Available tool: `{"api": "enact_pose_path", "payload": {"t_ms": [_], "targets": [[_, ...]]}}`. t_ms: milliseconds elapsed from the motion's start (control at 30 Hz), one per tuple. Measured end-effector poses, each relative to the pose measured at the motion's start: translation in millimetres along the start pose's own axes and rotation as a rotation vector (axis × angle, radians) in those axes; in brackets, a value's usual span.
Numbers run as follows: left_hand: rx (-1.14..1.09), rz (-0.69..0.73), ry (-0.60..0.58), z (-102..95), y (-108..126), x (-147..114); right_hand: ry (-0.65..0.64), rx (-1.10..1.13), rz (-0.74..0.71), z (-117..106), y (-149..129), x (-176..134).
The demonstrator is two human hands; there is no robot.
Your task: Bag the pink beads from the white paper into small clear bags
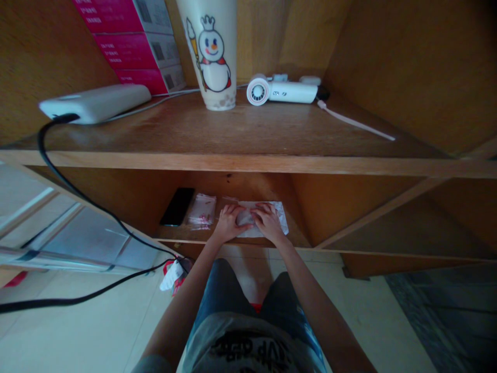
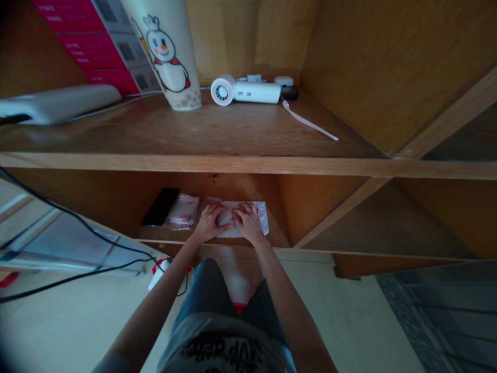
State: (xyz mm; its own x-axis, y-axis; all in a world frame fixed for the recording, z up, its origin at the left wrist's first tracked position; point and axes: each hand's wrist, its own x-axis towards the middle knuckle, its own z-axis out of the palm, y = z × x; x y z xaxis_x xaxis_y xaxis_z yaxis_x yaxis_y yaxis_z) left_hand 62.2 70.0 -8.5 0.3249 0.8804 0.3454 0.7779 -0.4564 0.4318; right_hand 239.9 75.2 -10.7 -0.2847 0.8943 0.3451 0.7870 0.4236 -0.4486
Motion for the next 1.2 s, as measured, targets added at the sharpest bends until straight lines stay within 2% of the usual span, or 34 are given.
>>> {"api": "enact_pose_path", "payload": {"t_ms": [200, 533, 1067, 1200], "targets": [[0.021, -0.002, 0.016, 1.5, -1.3, -1.1, 0.057, -0.007, 0.076, 0.4, 2.5, 0.6], [0.013, -0.008, 0.005, 0.2, -0.2, -0.7, 0.024, 0.012, 0.061, 2.8, 5.2, 0.7], [-0.002, 0.005, 0.008, 2.7, -3.0, -1.0, 0.065, 0.067, 0.070, 3.4, 7.5, 1.8], [-0.001, -0.003, -0.009, 1.7, -1.8, -0.3, 0.070, 0.103, 0.023, -0.2, 6.0, 1.3]]}}
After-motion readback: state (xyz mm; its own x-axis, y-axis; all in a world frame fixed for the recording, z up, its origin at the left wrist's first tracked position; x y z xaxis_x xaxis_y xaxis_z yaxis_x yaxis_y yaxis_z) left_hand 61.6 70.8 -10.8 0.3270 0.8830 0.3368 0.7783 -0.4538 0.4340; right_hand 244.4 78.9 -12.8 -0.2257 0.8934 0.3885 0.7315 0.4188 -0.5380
